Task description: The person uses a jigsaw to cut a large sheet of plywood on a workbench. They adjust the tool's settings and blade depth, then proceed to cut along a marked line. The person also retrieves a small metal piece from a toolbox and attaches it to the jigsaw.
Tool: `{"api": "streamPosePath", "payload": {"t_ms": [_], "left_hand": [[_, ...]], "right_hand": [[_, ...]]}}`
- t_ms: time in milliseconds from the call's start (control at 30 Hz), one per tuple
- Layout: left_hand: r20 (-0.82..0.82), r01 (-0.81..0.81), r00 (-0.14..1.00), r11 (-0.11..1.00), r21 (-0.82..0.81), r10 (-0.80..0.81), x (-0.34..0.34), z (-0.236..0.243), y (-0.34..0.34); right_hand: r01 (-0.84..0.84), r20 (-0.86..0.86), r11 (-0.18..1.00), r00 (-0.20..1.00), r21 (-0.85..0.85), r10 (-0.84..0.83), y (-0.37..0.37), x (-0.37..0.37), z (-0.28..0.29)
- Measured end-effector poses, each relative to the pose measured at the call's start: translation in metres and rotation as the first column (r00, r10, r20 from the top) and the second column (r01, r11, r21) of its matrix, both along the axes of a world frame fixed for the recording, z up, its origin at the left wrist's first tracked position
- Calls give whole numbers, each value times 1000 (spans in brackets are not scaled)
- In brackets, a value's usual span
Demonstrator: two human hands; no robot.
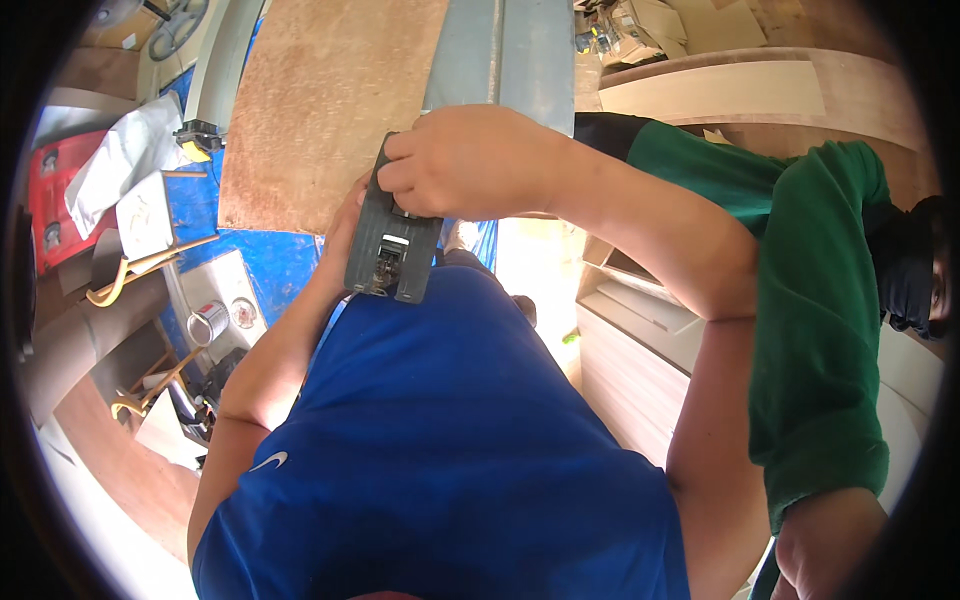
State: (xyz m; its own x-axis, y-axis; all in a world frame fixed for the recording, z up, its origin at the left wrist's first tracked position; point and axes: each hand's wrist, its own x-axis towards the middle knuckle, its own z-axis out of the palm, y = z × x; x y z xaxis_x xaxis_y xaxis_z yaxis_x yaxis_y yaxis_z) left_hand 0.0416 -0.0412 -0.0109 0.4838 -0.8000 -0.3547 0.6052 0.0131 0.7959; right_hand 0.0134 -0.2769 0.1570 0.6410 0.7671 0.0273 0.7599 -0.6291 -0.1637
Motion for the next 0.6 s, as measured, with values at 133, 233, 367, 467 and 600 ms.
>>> {"api": "streamPosePath", "payload": {"t_ms": [133, 233, 367, 467, 600], "left_hand": [[-43, -4, 999, 1000, 7, 5, -1, 7, -1], [-14, -1, 1000, 1000, 30, 1, 0, -3, -2], [24, -14, 1000, 1000, -2, 14, 2, 3, -1], [96, -9, 995, 1000, -12, 10, 1, 17, 2], [83, -26, 996, 1000, 8, 26, 2, 19, 2]], "right_hand": [[9, 84, 991, 996, 135, -21, -1, -5, -9], [50, 46, 988, 997, 144, -57, -2, -8, -11], [141, 85, 963, 983, 228, -164, -2, -16, -22], [328, 0, 888, 938, 322, -346, 9, -27, -24], [490, -61, 771, 857, 408, -512, 25, -34, -24]]}}
